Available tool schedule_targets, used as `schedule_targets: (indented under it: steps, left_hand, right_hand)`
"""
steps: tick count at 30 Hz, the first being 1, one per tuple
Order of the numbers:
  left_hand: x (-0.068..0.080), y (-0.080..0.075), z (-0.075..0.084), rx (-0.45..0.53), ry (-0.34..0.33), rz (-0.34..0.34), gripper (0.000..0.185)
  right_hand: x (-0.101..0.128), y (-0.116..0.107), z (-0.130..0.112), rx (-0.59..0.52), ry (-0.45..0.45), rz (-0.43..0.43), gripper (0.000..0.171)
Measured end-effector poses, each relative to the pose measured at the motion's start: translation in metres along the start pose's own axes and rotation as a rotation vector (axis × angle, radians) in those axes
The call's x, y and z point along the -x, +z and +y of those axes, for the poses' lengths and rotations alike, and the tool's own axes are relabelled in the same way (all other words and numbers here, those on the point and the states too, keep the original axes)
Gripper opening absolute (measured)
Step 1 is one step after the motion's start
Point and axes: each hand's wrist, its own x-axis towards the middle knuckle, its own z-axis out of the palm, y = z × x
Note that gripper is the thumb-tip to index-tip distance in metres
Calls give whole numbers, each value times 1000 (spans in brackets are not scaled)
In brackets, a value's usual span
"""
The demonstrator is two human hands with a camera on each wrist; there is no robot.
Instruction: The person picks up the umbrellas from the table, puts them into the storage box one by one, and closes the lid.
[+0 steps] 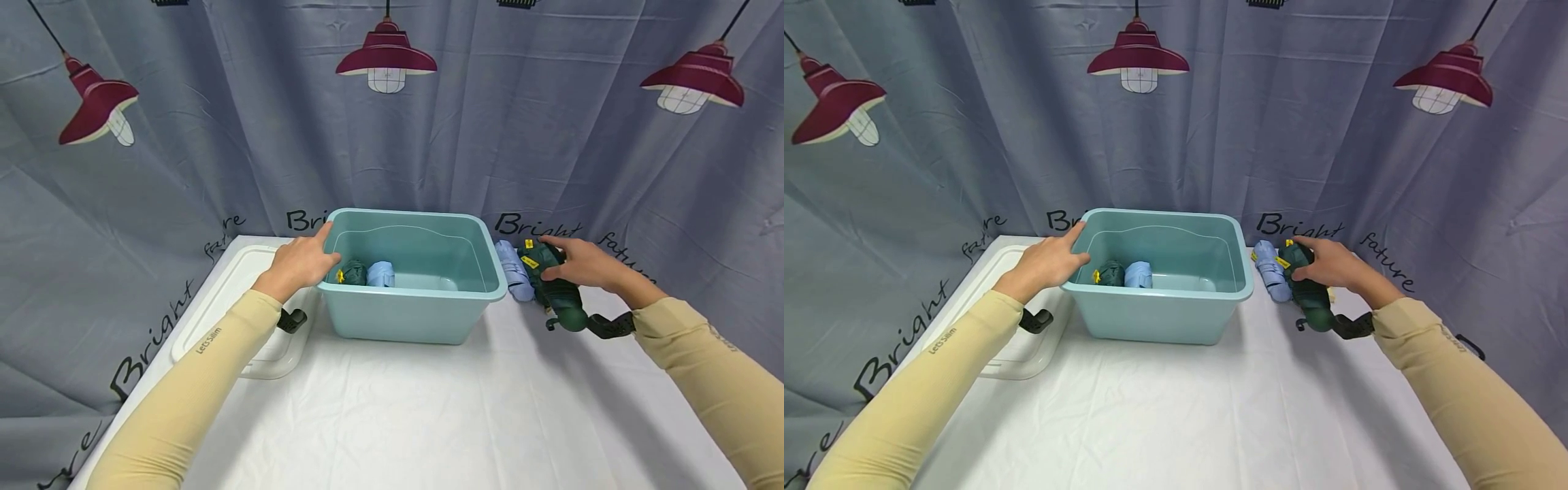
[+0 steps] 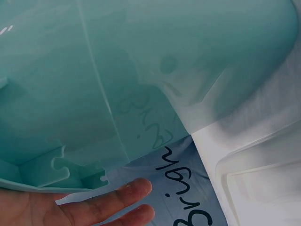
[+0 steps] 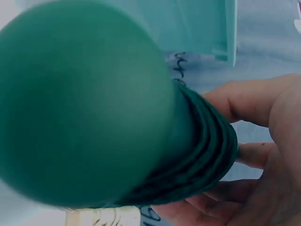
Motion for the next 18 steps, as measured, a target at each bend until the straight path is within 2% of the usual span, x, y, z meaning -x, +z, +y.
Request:
schedule_targets:
  steps: [18]
  left_hand:
    - [1,0,0,4,0,6,78]
  right_hand:
    - [-9,-18,-47,-48,-49,24,87]
